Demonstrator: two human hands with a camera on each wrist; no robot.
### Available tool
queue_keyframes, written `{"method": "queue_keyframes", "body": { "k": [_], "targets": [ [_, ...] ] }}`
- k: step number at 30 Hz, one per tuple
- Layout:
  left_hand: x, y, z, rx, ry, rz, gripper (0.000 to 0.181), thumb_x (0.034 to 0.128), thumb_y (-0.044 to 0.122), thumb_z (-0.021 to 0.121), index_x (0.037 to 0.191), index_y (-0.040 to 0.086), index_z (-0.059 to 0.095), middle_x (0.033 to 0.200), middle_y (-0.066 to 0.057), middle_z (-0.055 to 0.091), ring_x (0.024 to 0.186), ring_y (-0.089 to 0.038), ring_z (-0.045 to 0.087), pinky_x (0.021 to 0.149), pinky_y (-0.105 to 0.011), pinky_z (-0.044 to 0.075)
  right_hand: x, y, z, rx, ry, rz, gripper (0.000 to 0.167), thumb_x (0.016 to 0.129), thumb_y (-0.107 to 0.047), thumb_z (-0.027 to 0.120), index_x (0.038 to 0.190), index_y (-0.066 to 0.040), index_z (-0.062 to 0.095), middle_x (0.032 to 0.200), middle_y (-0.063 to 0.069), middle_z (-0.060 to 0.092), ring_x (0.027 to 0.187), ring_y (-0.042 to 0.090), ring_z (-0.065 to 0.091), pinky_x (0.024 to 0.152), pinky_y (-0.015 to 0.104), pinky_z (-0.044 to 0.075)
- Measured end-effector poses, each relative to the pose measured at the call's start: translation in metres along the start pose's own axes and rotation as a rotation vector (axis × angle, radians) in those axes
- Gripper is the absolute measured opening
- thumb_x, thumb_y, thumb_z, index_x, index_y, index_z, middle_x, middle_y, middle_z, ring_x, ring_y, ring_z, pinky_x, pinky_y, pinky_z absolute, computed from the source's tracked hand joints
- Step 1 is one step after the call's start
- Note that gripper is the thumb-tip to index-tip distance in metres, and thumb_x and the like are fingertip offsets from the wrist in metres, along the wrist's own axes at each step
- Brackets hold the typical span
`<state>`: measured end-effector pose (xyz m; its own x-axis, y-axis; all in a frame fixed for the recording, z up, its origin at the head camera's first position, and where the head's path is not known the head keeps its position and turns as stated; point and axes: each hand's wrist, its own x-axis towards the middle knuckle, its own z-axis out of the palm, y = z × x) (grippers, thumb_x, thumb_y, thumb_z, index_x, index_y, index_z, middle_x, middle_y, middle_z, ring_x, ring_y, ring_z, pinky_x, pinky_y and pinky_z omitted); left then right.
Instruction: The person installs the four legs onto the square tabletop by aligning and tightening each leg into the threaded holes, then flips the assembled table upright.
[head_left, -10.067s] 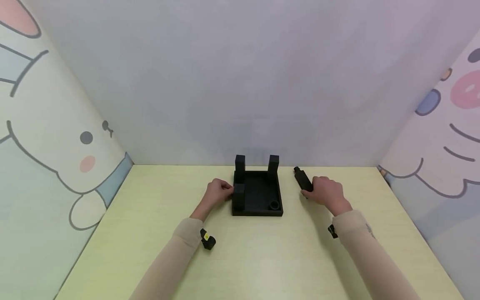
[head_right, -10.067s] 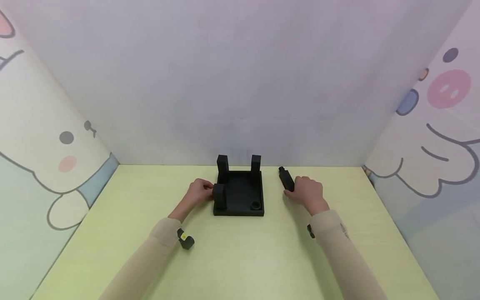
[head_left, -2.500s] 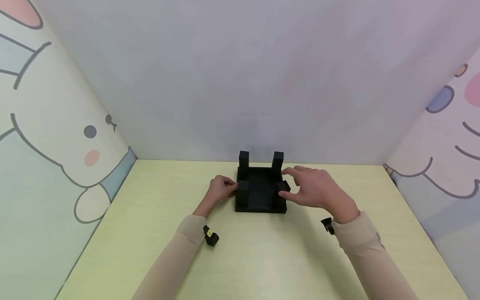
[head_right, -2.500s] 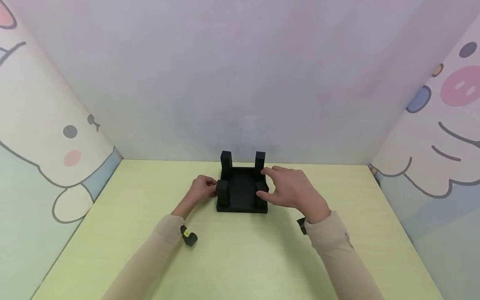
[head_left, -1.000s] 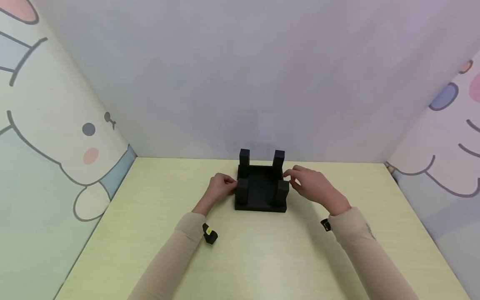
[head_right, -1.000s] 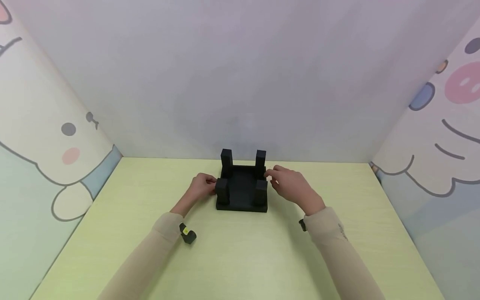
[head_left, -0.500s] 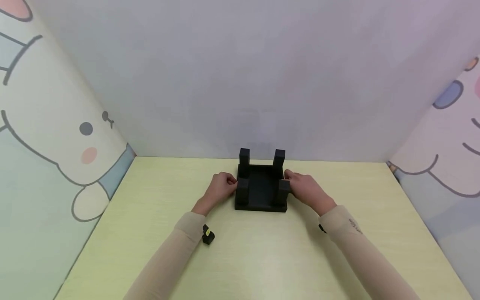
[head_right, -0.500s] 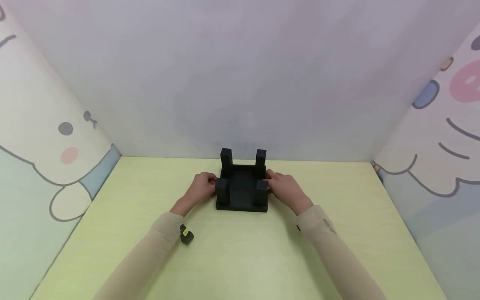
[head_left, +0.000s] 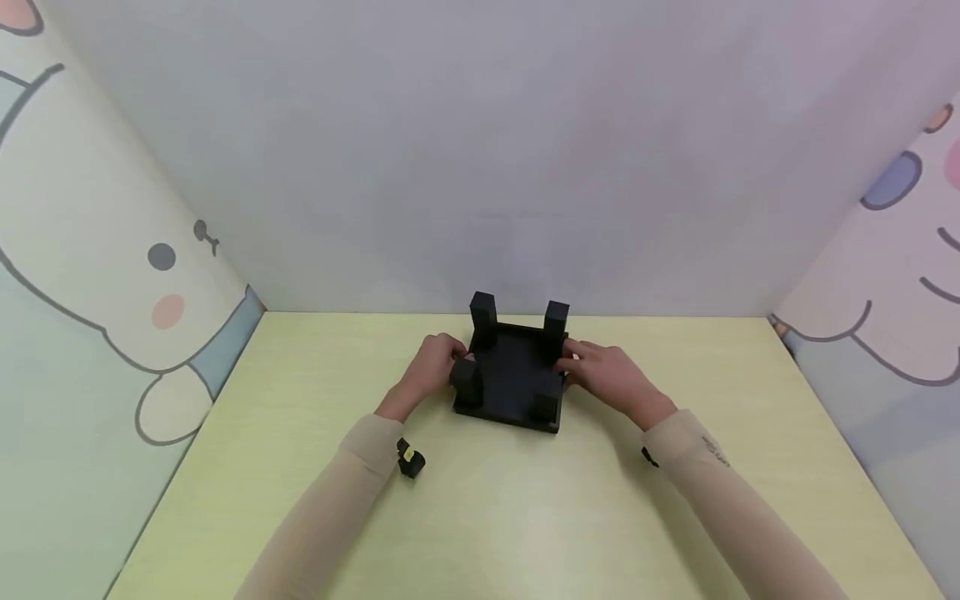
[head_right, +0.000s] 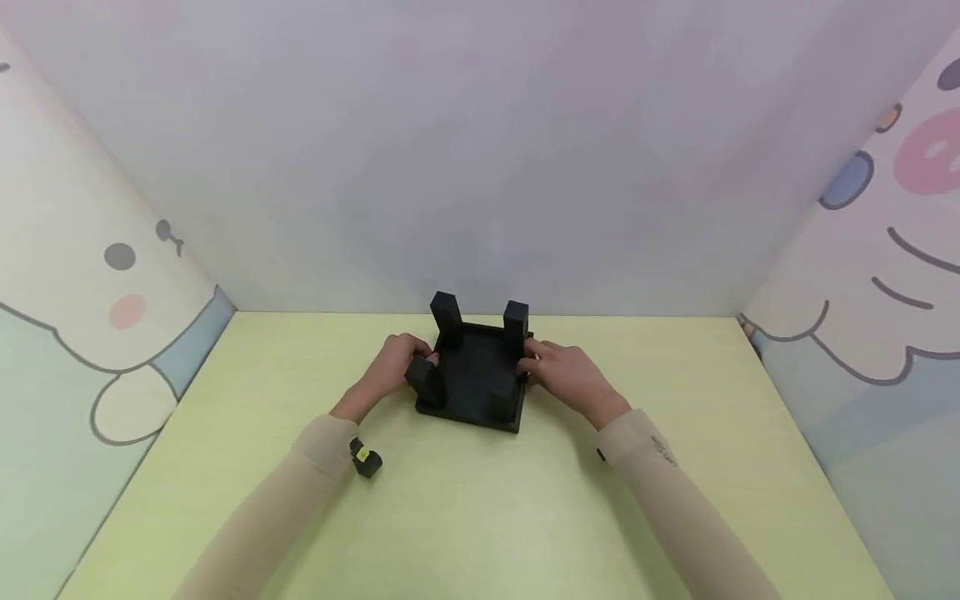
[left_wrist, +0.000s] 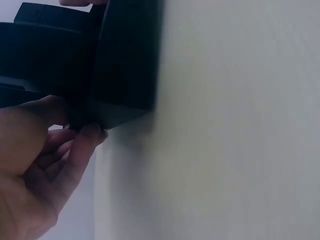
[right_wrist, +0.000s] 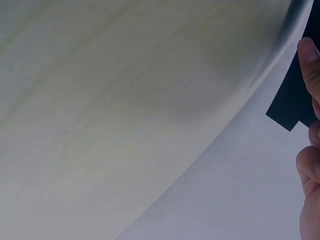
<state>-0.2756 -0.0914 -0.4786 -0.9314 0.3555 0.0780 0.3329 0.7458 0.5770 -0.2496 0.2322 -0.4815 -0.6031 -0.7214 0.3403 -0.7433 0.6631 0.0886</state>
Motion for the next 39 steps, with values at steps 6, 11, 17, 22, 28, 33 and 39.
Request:
{"method": "queue_keyframes", "body": {
  "k": [6, 11, 17, 22, 28, 33, 39],
  "targets": [
    [0.003, 0.005, -0.021, 0.039, -0.028, 0.076, 0.033, 0.0868, 0.002, 0.063, 0.058, 0.012, 0.050, 0.059, 0.004, 0.041, 0.058, -0.012, 0.034, 0.057, -0.024, 0.030, 0.002, -0.001, -0.011, 0.061, 0.079, 0.017, 0.017, 0.078, -0.029, 0.085, 0.089, -0.023, 0.073, 0.101, -0.004, 0.058, 0.078, 0.008, 0.059, 0.056, 0.026, 0.051],
    [0.003, 0.010, -0.036, 0.068, -0.054, 0.077, 0.038, 0.0746, 0.000, 0.064, 0.058, 0.016, 0.034, 0.062, 0.003, 0.034, 0.060, -0.013, 0.031, 0.056, -0.025, 0.030, 0.002, -0.004, -0.022, 0.163, 0.088, 0.053, 0.018, 0.077, -0.028, 0.086, 0.090, -0.025, 0.073, 0.106, -0.004, 0.058, 0.073, 0.007, 0.060, 0.059, 0.026, 0.050],
    [0.006, 0.014, -0.053, -0.025, -0.136, -0.059, 0.022, 0.0782, 0.001, 0.069, 0.063, 0.009, 0.055, 0.065, -0.002, 0.056, 0.060, -0.014, 0.049, 0.059, -0.027, 0.045, 0.003, -0.004, -0.035, 0.351, 0.094, 0.095, 0.023, 0.077, -0.025, 0.085, 0.098, -0.023, 0.075, 0.109, -0.005, 0.058, 0.078, 0.004, 0.060, 0.066, 0.025, 0.048],
    [0.010, 0.014, -0.063, -0.281, -0.364, -0.231, 0.018, 0.0937, 0.002, 0.054, 0.077, 0.006, 0.055, 0.072, 0.002, 0.050, 0.066, -0.013, 0.050, 0.067, -0.030, 0.049, 0.004, -0.001, -0.042, 0.588, 0.048, 0.120, 0.020, 0.084, -0.019, 0.078, 0.103, -0.021, 0.074, 0.106, -0.003, 0.053, 0.076, 0.001, 0.047, 0.067, 0.021, 0.040],
    [0.008, -0.001, -0.060, -0.531, -0.678, -0.246, 0.012, 0.0944, 0.001, 0.064, 0.106, -0.003, 0.064, 0.087, -0.001, 0.063, 0.075, -0.013, 0.058, 0.074, -0.028, 0.054, 0.002, 0.001, -0.042, 0.831, -0.010, 0.141, 0.007, 0.097, -0.014, 0.064, 0.104, -0.016, 0.067, 0.101, 0.006, 0.047, 0.076, 0.003, 0.040, 0.070, 0.022, 0.039],
    [0.002, -0.014, -0.054, -0.749, -0.805, -0.221, 0.011, 0.1007, 0.003, 0.056, 0.095, 0.005, 0.066, 0.084, -0.003, 0.068, 0.076, -0.013, 0.061, 0.072, -0.022, 0.055, 0.002, 0.004, -0.047, 0.936, -0.038, 0.179, 0.012, 0.104, -0.017, 0.053, 0.108, -0.011, 0.062, 0.104, 0.003, 0.042, 0.089, 0.008, 0.040, 0.075, 0.026, 0.037],
    [0.002, -0.025, -0.056, -0.997, -0.759, -0.067, 0.030, 0.1063, 0.003, 0.044, 0.091, 0.011, 0.069, 0.087, 0.000, 0.072, 0.079, -0.007, 0.065, 0.074, -0.018, 0.055, 0.003, 0.010, -0.050, 1.001, -0.083, 0.286, 0.018, 0.109, -0.020, 0.043, 0.096, -0.010, 0.051, 0.100, 0.004, 0.036, 0.072, 0.012, 0.036, 0.066, 0.029, 0.036]
  ]
}}
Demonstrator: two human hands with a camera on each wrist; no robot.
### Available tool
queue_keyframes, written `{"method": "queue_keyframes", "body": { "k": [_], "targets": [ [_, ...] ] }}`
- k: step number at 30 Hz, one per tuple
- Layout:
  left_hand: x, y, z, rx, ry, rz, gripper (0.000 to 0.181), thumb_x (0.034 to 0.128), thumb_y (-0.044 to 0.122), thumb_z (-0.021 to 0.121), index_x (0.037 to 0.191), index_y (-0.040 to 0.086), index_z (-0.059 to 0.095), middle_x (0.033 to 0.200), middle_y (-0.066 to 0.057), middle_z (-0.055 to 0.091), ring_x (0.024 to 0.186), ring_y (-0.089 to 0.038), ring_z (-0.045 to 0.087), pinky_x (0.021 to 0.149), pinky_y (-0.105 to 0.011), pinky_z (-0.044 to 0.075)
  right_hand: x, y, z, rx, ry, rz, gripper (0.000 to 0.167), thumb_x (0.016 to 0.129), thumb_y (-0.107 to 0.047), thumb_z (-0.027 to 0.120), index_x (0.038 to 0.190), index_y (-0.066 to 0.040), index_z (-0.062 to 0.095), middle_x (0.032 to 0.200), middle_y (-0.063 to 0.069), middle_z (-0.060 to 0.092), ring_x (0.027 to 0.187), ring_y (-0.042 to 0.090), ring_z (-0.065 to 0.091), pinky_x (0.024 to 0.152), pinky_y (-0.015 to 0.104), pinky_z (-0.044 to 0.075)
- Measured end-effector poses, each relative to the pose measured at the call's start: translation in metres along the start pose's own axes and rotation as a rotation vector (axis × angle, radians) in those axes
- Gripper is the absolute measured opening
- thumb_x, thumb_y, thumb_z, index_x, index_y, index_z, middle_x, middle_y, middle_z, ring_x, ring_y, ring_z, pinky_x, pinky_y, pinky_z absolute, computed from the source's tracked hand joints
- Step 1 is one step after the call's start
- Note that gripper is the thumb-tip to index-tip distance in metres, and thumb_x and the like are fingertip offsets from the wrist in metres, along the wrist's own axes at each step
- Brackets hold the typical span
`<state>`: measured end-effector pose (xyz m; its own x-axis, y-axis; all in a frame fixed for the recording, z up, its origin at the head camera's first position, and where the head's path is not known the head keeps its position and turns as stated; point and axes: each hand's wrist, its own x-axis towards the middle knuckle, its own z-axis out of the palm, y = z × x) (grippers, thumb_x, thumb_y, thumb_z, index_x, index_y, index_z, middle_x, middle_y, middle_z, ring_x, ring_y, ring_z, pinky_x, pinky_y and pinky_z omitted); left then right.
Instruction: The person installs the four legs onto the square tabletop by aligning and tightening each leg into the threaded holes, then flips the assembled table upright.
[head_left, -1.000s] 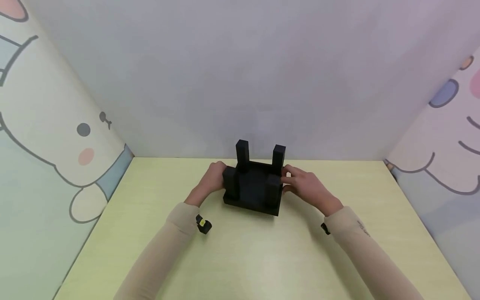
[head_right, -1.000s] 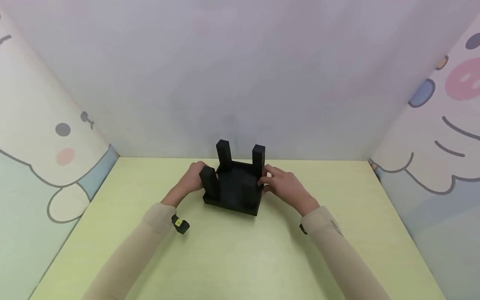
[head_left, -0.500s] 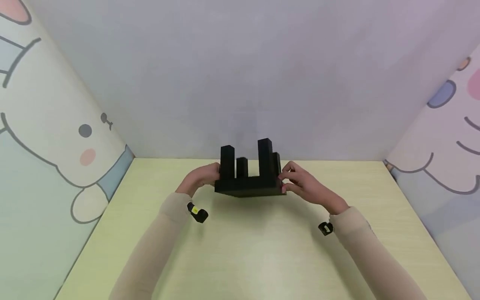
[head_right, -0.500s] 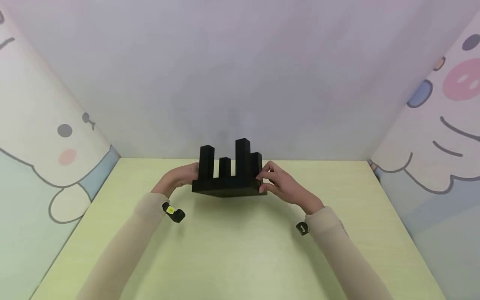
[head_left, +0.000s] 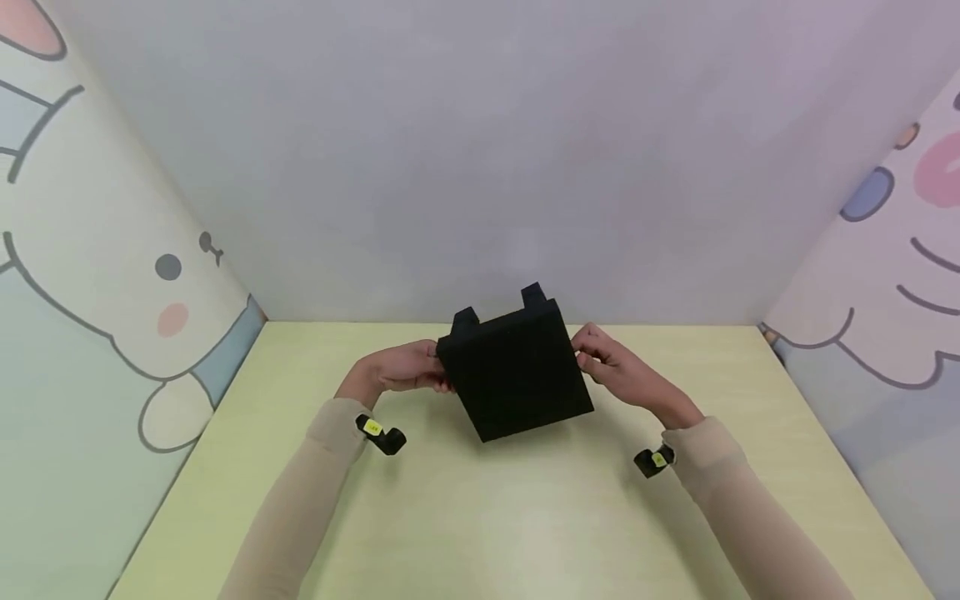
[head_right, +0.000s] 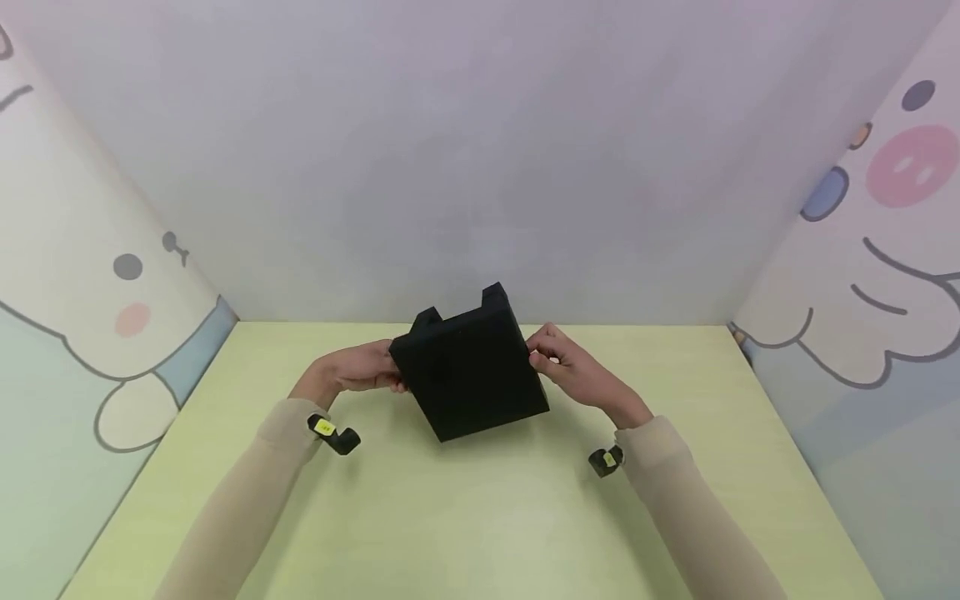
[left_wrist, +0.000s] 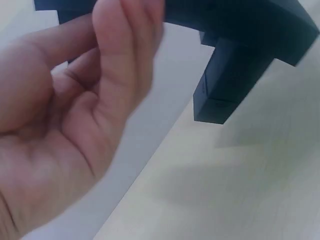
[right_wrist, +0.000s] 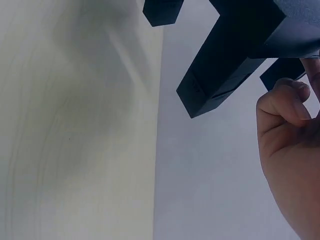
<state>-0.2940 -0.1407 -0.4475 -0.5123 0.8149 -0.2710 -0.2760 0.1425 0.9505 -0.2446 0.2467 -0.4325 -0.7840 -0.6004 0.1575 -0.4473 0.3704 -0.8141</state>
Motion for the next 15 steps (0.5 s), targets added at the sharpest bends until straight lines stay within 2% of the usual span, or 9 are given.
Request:
{"method": "queue_keyframes", "body": {
  "k": [4, 7, 11, 15],
  "targets": [
    [-0.001, -0.002, -0.004, -0.016, 0.001, 0.102, 0.024, 0.1085, 0.010, 0.046, 0.104, 0.011, 0.069, 0.098, 0.001, 0.072, 0.093, -0.008, 0.069, 0.087, -0.019, 0.057, 0.000, 0.003, -0.001, 0.078, 0.020, 0.077, 0.022, 0.110, -0.024, 0.037, 0.099, -0.009, 0.047, 0.090, 0.005, 0.037, 0.058, 0.015, 0.030, 0.055, 0.029, 0.033],
    [-0.001, -0.002, -0.004, 0.012, 0.027, 0.141, 0.019, 0.1068, 0.015, 0.051, 0.116, 0.006, 0.066, 0.105, 0.000, 0.070, 0.099, -0.010, 0.067, 0.092, -0.021, 0.057, 0.001, 0.004, -0.001, 0.147, 0.050, 0.140, 0.026, 0.110, -0.033, 0.035, 0.101, -0.010, 0.045, 0.083, 0.005, 0.035, 0.058, 0.016, 0.030, 0.055, 0.029, 0.032],
    [0.003, 0.002, -0.001, 0.084, 0.126, 0.140, 0.028, 0.1042, 0.017, 0.057, 0.123, -0.003, 0.060, 0.104, -0.004, 0.068, 0.093, -0.010, 0.063, 0.087, -0.020, 0.056, 0.005, 0.002, -0.001, 0.194, 0.072, 0.193, 0.033, 0.110, -0.042, 0.035, 0.098, -0.012, 0.043, 0.081, 0.007, 0.034, 0.060, 0.017, 0.030, 0.059, 0.028, 0.033],
    [0.007, 0.006, 0.002, 0.122, 0.225, 0.147, 0.022, 0.1048, 0.020, 0.055, 0.112, 0.000, 0.061, 0.096, -0.005, 0.061, 0.083, -0.010, 0.056, 0.076, -0.018, 0.051, 0.011, 0.000, -0.002, 0.234, 0.066, 0.204, 0.038, 0.110, -0.044, 0.033, 0.094, -0.011, 0.041, 0.081, 0.005, 0.037, 0.061, 0.016, 0.032, 0.060, 0.029, 0.035]
  ]
}}
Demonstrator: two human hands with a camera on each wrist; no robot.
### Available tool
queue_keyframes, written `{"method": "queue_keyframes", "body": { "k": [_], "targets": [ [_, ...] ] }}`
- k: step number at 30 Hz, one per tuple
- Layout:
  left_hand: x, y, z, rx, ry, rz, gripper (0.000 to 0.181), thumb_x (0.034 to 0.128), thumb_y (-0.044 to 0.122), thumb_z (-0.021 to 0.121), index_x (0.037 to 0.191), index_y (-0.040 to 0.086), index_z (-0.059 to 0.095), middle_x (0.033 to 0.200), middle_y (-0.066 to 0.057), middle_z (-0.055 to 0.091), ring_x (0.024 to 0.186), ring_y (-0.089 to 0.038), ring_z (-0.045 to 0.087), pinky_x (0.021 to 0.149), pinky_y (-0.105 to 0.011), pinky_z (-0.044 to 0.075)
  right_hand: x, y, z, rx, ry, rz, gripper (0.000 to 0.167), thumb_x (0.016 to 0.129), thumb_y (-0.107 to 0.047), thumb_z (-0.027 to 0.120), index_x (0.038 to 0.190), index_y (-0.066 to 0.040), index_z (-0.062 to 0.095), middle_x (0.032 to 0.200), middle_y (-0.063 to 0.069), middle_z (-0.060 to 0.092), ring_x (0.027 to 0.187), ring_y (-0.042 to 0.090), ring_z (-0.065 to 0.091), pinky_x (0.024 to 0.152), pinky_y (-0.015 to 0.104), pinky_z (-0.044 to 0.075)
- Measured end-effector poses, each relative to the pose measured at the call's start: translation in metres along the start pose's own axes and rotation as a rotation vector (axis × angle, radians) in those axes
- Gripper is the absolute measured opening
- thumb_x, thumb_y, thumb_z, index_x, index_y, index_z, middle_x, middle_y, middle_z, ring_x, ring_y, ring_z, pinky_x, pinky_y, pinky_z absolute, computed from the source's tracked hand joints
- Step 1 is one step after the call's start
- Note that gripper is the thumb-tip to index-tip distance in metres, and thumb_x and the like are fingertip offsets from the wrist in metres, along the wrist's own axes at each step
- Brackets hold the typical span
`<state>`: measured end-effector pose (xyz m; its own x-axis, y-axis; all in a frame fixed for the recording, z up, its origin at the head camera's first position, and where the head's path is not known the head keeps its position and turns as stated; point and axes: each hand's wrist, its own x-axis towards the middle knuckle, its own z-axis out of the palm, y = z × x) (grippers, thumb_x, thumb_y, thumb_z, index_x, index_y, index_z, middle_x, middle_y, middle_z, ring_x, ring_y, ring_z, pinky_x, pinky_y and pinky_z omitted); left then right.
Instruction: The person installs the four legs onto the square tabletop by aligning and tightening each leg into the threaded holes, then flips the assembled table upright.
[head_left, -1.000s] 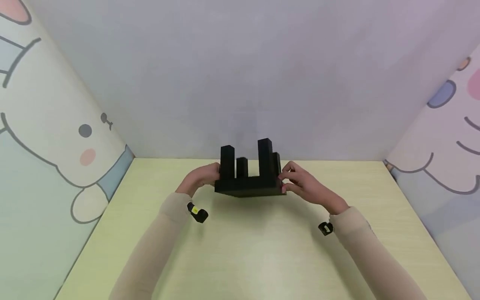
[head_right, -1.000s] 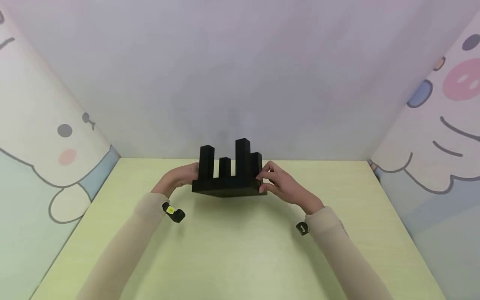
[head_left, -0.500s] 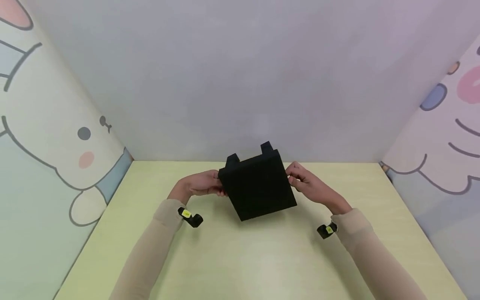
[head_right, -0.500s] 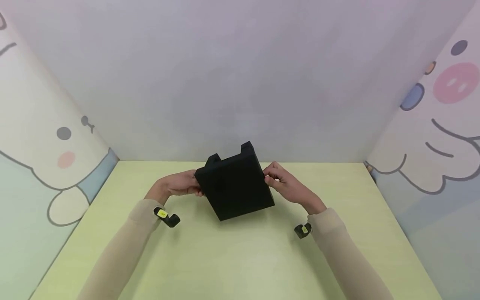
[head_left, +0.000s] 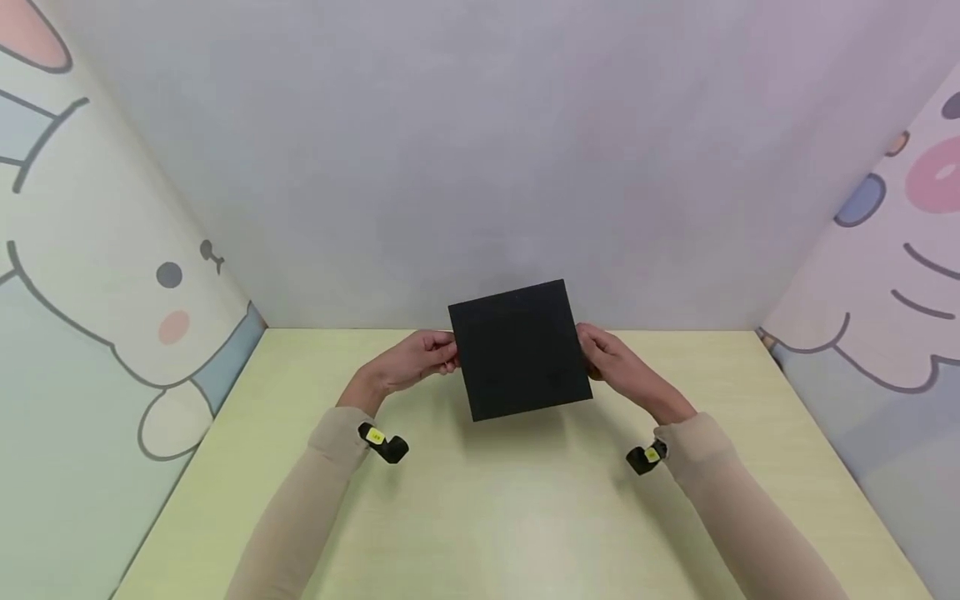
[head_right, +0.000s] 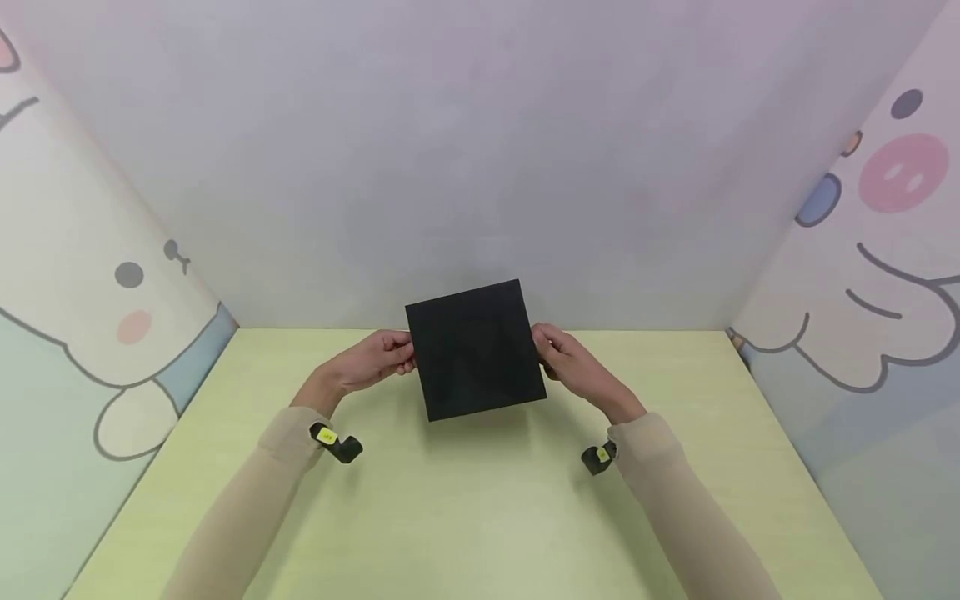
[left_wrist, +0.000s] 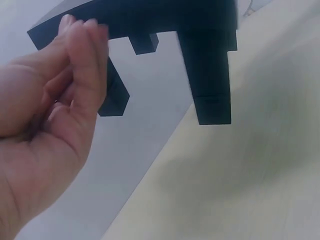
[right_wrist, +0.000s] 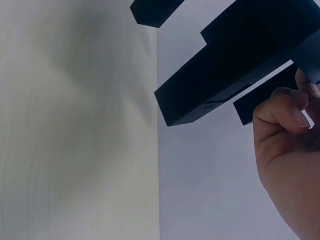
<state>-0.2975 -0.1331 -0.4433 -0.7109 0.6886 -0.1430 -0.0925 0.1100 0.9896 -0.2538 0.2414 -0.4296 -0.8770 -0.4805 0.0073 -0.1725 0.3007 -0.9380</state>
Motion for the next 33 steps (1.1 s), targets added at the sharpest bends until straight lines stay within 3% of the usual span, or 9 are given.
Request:
{"method": "queue_keyframes", "body": {
  "k": [3, 6, 10, 14, 19, 24, 28, 33],
  "targets": [
    [0.004, 0.001, 0.003, 0.031, 0.060, 0.015, 0.019, 0.1063, 0.021, 0.053, 0.104, 0.004, 0.060, 0.092, -0.005, 0.057, 0.082, -0.015, 0.051, 0.073, -0.021, 0.046, 0.003, 0.001, -0.001, 0.042, 0.001, 0.042, 0.042, 0.109, -0.050, 0.032, 0.108, -0.012, 0.051, 0.089, 0.003, 0.050, 0.071, 0.011, 0.052, 0.069, 0.026, 0.048],
    [0.009, 0.002, 0.006, 0.059, 0.117, 0.007, 0.019, 0.1071, 0.022, 0.051, 0.102, 0.007, 0.061, 0.096, -0.002, 0.059, 0.090, -0.018, 0.054, 0.077, -0.024, 0.047, 0.006, 0.003, -0.002, 0.062, 0.018, 0.092, 0.054, 0.107, -0.056, 0.030, 0.133, -0.015, 0.052, 0.111, 0.006, 0.061, 0.095, 0.012, 0.067, 0.083, 0.030, 0.057],
    [0.017, 0.004, 0.012, 0.015, 0.180, -0.013, 0.021, 0.1082, 0.026, 0.047, 0.101, 0.010, 0.060, 0.103, 0.002, 0.062, 0.102, -0.016, 0.059, 0.088, -0.028, 0.050, 0.010, 0.006, -0.001, 0.072, 0.035, 0.119, 0.067, 0.107, -0.059, 0.024, 0.150, -0.011, 0.042, 0.137, 0.018, 0.058, 0.107, 0.010, 0.069, 0.088, 0.029, 0.058],
    [0.025, 0.002, 0.018, -0.082, 0.238, -0.031, 0.028, 0.1098, 0.028, 0.041, 0.107, 0.009, 0.062, 0.100, 0.004, 0.064, 0.098, -0.012, 0.062, 0.090, -0.028, 0.051, 0.013, 0.008, 0.004, 0.093, 0.039, 0.141, 0.073, 0.106, -0.060, 0.019, 0.158, -0.010, 0.033, 0.151, 0.023, 0.048, 0.110, 0.007, 0.066, 0.088, 0.026, 0.057],
    [0.033, -0.001, 0.025, -0.195, 0.297, -0.065, 0.037, 0.1110, 0.029, 0.036, 0.112, 0.004, 0.064, 0.092, 0.003, 0.066, 0.087, -0.010, 0.063, 0.080, -0.023, 0.053, 0.014, 0.011, 0.008, 0.086, 0.073, 0.189, 0.078, 0.105, -0.063, 0.015, 0.158, -0.009, 0.033, 0.149, 0.025, 0.050, 0.105, 0.004, 0.066, 0.085, 0.025, 0.056],
    [0.040, -0.004, 0.029, -0.269, 0.314, -0.102, 0.039, 0.1114, 0.032, 0.035, 0.108, 0.005, 0.063, 0.091, 0.003, 0.065, 0.086, -0.010, 0.062, 0.078, -0.023, 0.053, 0.015, 0.019, 0.009, 0.100, 0.100, 0.222, 0.079, 0.105, -0.065, 0.014, 0.155, -0.011, 0.041, 0.142, 0.022, 0.056, 0.101, 0.005, 0.068, 0.084, 0.029, 0.056],
    [0.041, -0.007, 0.031, -0.330, 0.334, -0.139, 0.039, 0.1114, 0.033, 0.035, 0.110, 0.005, 0.062, 0.094, 0.002, 0.065, 0.087, -0.010, 0.062, 0.079, -0.023, 0.053, 0.016, 0.024, 0.011, 0.107, 0.104, 0.250, 0.080, 0.104, -0.067, 0.015, 0.153, -0.010, 0.044, 0.136, 0.021, 0.061, 0.099, 0.007, 0.069, 0.085, 0.030, 0.055],
    [0.040, -0.008, 0.033, -0.419, 0.347, -0.172, 0.038, 0.1103, 0.034, 0.037, 0.107, 0.007, 0.065, 0.095, 0.002, 0.067, 0.087, -0.010, 0.063, 0.078, -0.024, 0.053, 0.015, 0.028, 0.013, 0.100, 0.113, 0.280, 0.080, 0.104, -0.066, 0.015, 0.155, -0.011, 0.042, 0.142, 0.022, 0.058, 0.103, 0.006, 0.068, 0.086, 0.028, 0.054]
  ]
}}
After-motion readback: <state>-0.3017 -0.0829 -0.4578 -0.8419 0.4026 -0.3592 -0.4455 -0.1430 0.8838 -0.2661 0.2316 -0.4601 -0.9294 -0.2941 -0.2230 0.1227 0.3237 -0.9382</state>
